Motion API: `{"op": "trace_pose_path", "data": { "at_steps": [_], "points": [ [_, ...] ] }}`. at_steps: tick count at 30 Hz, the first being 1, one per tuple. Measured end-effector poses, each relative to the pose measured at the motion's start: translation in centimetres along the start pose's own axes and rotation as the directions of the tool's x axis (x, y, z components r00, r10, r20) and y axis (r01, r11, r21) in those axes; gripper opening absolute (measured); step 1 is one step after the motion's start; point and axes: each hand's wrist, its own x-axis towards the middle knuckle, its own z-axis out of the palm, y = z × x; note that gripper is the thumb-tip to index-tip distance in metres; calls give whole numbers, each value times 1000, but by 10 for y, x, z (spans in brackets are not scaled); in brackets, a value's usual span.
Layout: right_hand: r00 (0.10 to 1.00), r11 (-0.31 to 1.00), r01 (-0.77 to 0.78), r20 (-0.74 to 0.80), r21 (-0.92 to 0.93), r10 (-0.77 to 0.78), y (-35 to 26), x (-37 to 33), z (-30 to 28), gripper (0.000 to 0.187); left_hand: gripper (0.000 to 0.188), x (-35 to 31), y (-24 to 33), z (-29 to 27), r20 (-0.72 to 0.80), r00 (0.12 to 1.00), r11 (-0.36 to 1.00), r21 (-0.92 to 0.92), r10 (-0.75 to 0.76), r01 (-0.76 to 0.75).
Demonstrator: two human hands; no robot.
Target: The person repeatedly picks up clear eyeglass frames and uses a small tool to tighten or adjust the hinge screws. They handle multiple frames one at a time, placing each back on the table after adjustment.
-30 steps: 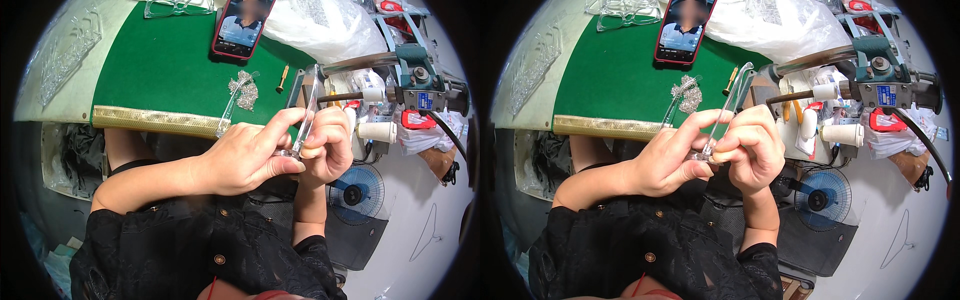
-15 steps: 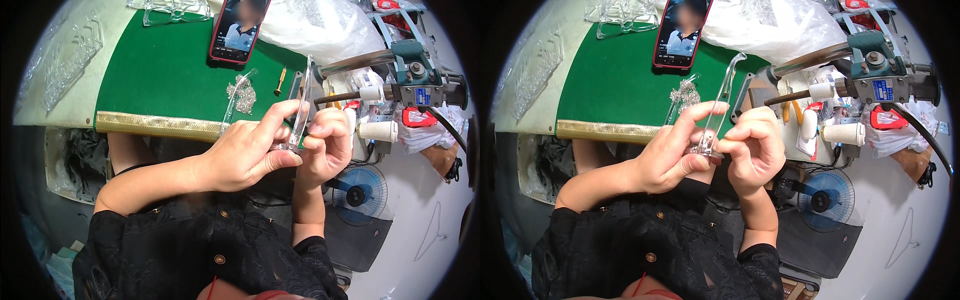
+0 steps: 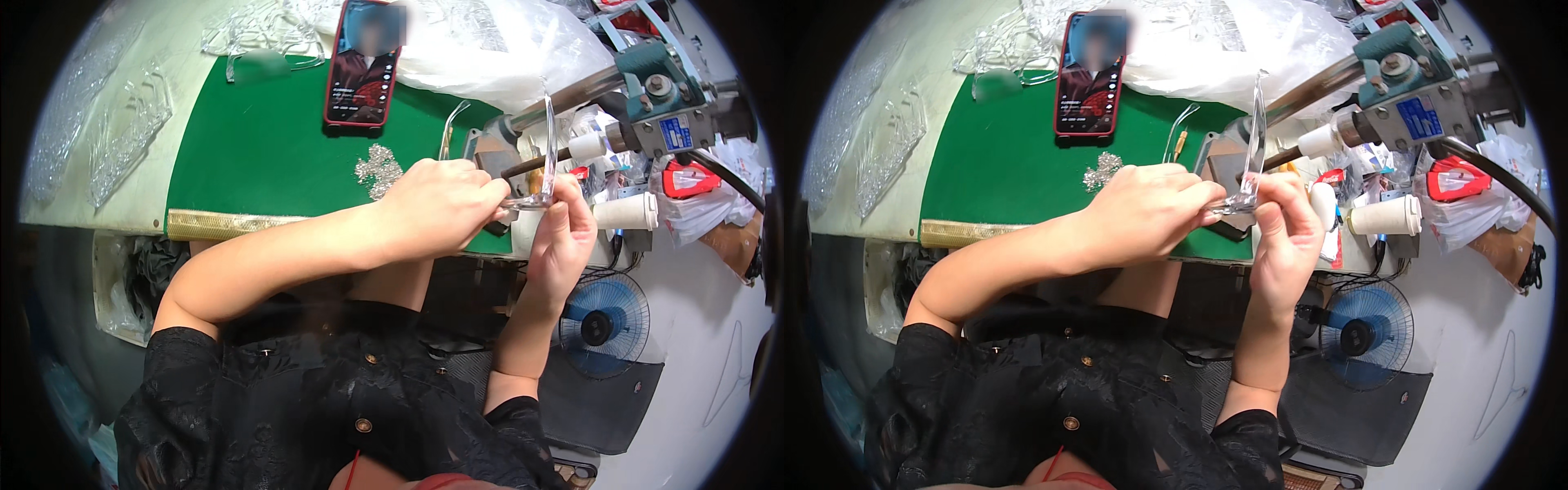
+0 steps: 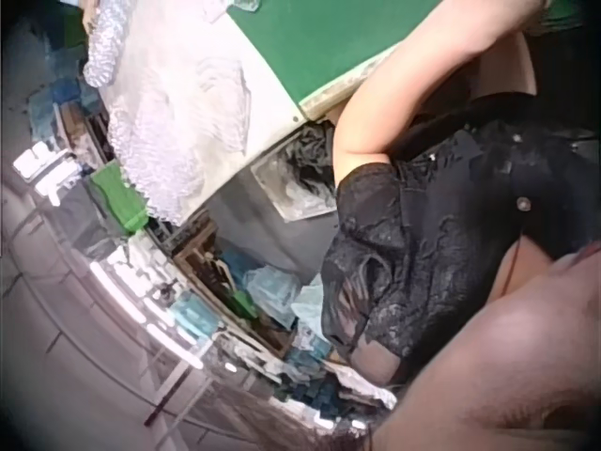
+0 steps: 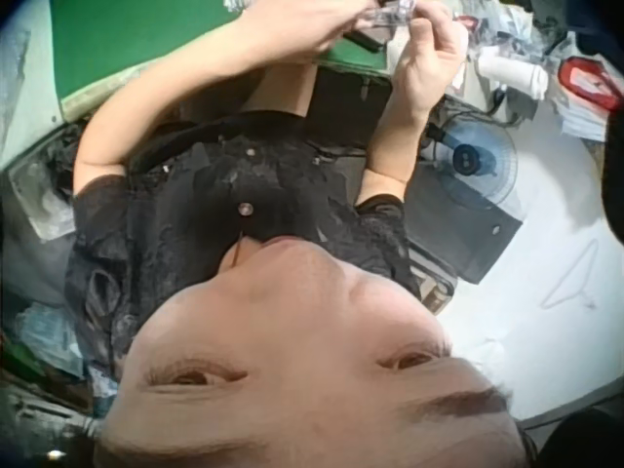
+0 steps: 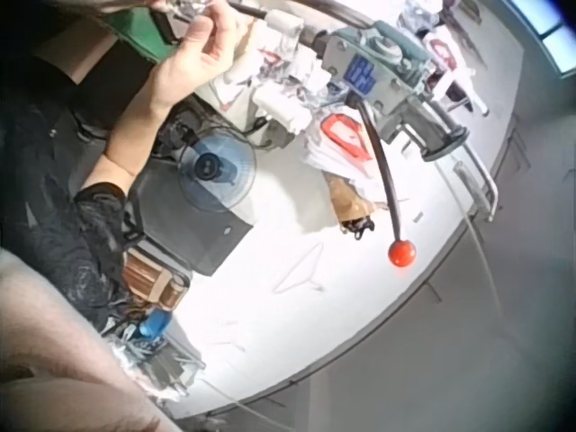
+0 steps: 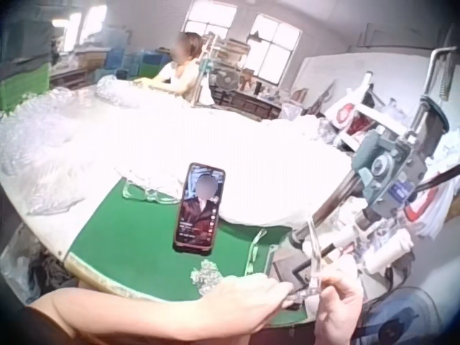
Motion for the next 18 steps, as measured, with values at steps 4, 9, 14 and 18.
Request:
{"op": "trace_pose_path", "data": {
  "at_steps": [4,9,14,18],
  "points": [
    [997,999,-40,-63,38,42,8,13,-27,23,17,24,-6,24,-27,998,998,36,56,-55],
    [982,997,-40,-179,71,52,16,32,-44,12,20,53,-3,35,-35,999,997,83,6,-3],
    [977,998,-25,-212,57,36,18,42,-61,9,22,74,2,48,-72,997,998,66,11,-6],
    [962,998,-43,-266,54,56,25,46,-71,7,22,83,0,64,-104,995,999,38,6,-2]
  ]
}}
